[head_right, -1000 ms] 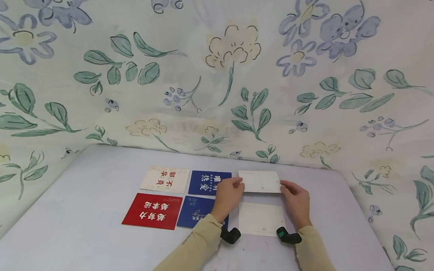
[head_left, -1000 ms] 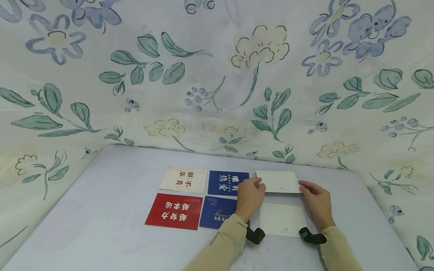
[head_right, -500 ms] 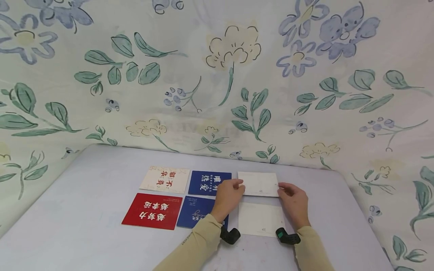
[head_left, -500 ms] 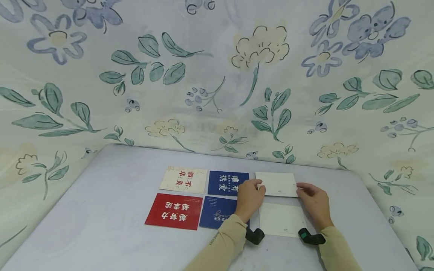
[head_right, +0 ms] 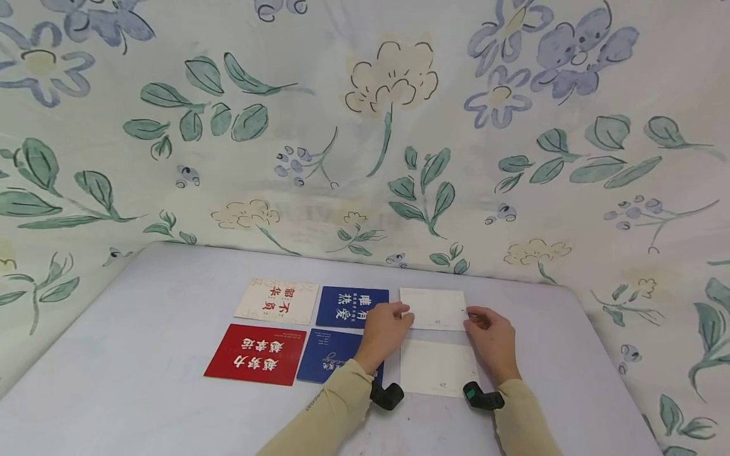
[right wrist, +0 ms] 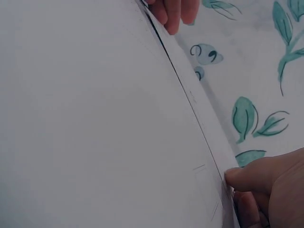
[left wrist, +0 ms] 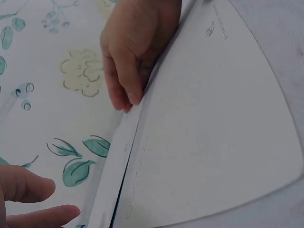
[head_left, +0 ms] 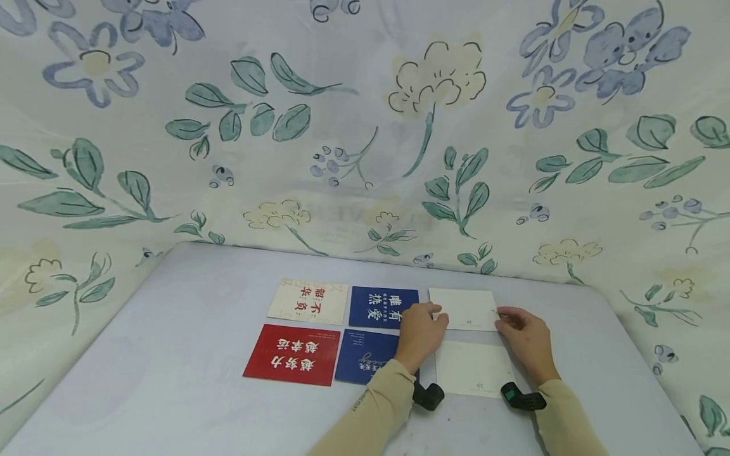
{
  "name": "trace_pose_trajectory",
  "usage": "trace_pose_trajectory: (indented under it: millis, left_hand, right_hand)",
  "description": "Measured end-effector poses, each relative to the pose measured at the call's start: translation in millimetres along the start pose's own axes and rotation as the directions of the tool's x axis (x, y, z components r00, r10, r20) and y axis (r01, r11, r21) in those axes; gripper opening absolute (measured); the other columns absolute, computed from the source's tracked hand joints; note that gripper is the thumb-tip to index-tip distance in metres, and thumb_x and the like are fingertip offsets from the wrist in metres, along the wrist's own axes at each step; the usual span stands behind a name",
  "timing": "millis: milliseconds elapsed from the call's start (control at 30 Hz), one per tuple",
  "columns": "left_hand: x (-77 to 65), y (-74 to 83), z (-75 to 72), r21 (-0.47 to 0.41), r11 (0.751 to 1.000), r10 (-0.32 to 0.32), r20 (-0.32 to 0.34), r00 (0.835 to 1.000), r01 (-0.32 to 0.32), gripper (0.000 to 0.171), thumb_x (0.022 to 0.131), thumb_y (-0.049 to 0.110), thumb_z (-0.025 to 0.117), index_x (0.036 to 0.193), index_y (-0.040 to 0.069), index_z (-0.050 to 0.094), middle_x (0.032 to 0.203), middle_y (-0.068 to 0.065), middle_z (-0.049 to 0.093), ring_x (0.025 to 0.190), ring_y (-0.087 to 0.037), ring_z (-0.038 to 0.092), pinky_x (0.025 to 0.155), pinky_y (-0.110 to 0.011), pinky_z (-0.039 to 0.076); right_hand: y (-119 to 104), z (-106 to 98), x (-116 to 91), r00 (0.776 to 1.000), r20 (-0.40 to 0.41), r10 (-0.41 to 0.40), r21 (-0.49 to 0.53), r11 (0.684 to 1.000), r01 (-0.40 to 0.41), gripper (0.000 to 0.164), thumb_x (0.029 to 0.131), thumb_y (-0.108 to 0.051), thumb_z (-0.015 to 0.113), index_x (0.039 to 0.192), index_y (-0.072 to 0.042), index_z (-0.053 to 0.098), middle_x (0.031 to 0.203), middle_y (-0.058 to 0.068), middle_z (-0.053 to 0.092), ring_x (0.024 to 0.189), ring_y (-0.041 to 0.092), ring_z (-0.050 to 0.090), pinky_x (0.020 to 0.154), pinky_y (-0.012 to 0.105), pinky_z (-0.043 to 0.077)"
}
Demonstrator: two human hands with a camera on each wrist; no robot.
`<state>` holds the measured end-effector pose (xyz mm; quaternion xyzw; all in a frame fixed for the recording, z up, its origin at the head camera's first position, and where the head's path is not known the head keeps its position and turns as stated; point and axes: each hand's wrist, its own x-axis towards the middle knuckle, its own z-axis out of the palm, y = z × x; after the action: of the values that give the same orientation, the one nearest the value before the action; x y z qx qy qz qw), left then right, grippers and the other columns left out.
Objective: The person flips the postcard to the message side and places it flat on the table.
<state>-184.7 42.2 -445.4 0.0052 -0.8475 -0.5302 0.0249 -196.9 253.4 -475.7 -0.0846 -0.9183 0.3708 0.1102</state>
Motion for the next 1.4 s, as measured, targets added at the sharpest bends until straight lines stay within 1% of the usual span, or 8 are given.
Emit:
trace_pose_trajectory:
  millis: [100, 200, 367, 567, 767, 1000, 1133, 1400]
  left_hand:
    - [0.0, 0.1, 0.3, 0.007, 1.0, 0.004, -0.005, 1.0, -0.004, 0.027, 0.087, 0.019, 0.058, 0.106, 0.004, 0.07, 0.105, -0.008, 0.067, 0.089, -0.017, 0.061, 0.072, -0.033, 0.05]
    - [0.0, 0.5, 0.1, 0.009, 1.0, 0.011, -0.006, 1.0, -0.011, 0.026, 0.087, 0.018, 0.058, 0.104, 0.003, 0.07, 0.111, -0.01, 0.065, 0.094, -0.02, 0.061, 0.075, -0.035, 0.05]
    - [-0.6, 1.3, 0.0, 0.014, 1.0, 0.017, -0.001, 1.0, -0.017, 0.025, 0.087, 0.018, 0.058, 0.103, 0.004, 0.071, 0.114, -0.011, 0.064, 0.097, -0.022, 0.061, 0.076, -0.035, 0.05]
    - [-0.4, 2.3, -1.4, 0.01, 1.0, 0.014, 0.006, 1.0, -0.014, 0.026, 0.088, 0.02, 0.057, 0.104, 0.004, 0.07, 0.116, -0.011, 0.064, 0.108, -0.026, 0.058, 0.084, -0.041, 0.049]
    - [-0.7, 5.1, -6.1, -0.009, 1.0, 0.03, 0.014, 0.999, -0.03, 0.029, 0.088, 0.021, 0.057, 0.11, 0.006, 0.068, 0.122, -0.009, 0.06, 0.113, -0.026, 0.055, 0.091, -0.043, 0.046]
    - [-1.4, 16.1, -17.1, -0.049, 0.994, 0.102, 0.004, 0.995, -0.102, 0.03, 0.089, 0.021, 0.057, 0.112, 0.005, 0.066, 0.122, -0.011, 0.059, 0.112, -0.027, 0.055, 0.093, -0.043, 0.044]
    - [-1.2, 20.1, -24.4, -0.054, 0.993, 0.109, 0.001, 0.994, -0.109, 0.031, 0.089, 0.023, 0.057, 0.114, 0.006, 0.065, 0.122, -0.01, 0.059, 0.111, -0.026, 0.055, 0.092, -0.043, 0.045]
    - [-1.8, 26.7, -38.1, -0.08, 0.987, 0.135, -0.02, 0.991, -0.137, 0.032, 0.089, 0.022, 0.058, 0.115, 0.006, 0.065, 0.125, -0.011, 0.057, 0.111, -0.026, 0.055, 0.09, -0.043, 0.046]
  right_hand:
    - [1, 0, 0, 1.0, 0.003, 0.004, -0.002, 1.0, -0.004, 0.027, 0.084, -0.015, 0.064, 0.11, -0.007, 0.066, 0.092, 0.01, 0.065, 0.085, 0.022, 0.059, 0.072, 0.033, 0.045]
    - [1, 0, 1, 1.0, 0.003, 0.001, 0.001, 1.0, -0.001, 0.027, 0.083, -0.015, 0.064, 0.109, -0.007, 0.066, 0.092, 0.009, 0.066, 0.085, 0.022, 0.059, 0.073, 0.033, 0.045]
    - [2, 1, 1, 1.0, -0.001, -0.01, 0.004, 1.0, 0.01, 0.027, 0.083, -0.014, 0.064, 0.109, -0.007, 0.066, 0.092, 0.009, 0.066, 0.084, 0.021, 0.059, 0.074, 0.033, 0.045]
    - [2, 1, 1, 1.0, 0.003, -0.015, 0.011, 1.0, 0.015, 0.027, 0.083, -0.014, 0.064, 0.11, -0.007, 0.066, 0.093, 0.009, 0.066, 0.085, 0.021, 0.059, 0.074, 0.033, 0.045]
    - [1, -2, 0, 0.999, 0.014, 0.037, 0.088, 0.995, -0.038, 0.027, 0.087, -0.019, 0.061, 0.113, -0.012, 0.065, 0.099, 0.007, 0.065, 0.089, 0.017, 0.056, 0.075, 0.027, 0.044]
    - [-6, -8, 0, 0.997, 0.006, 0.073, 0.158, 0.985, -0.073, 0.027, 0.088, -0.019, 0.061, 0.114, -0.012, 0.064, 0.106, 0.007, 0.065, 0.096, 0.015, 0.056, 0.076, 0.017, 0.044]
    - [-12, -9, -1, 0.997, 0.007, 0.079, 0.163, 0.983, -0.08, 0.028, 0.087, -0.021, 0.063, 0.114, -0.012, 0.064, 0.106, 0.007, 0.065, 0.097, 0.014, 0.057, 0.075, 0.016, 0.044]
    - [-25, -6, -8, 1.0, 0.032, 0.0, 0.22, 0.976, -0.007, 0.029, 0.086, -0.021, 0.066, 0.112, -0.01, 0.064, 0.104, 0.009, 0.065, 0.09, 0.009, 0.058, 0.072, 0.01, 0.045]
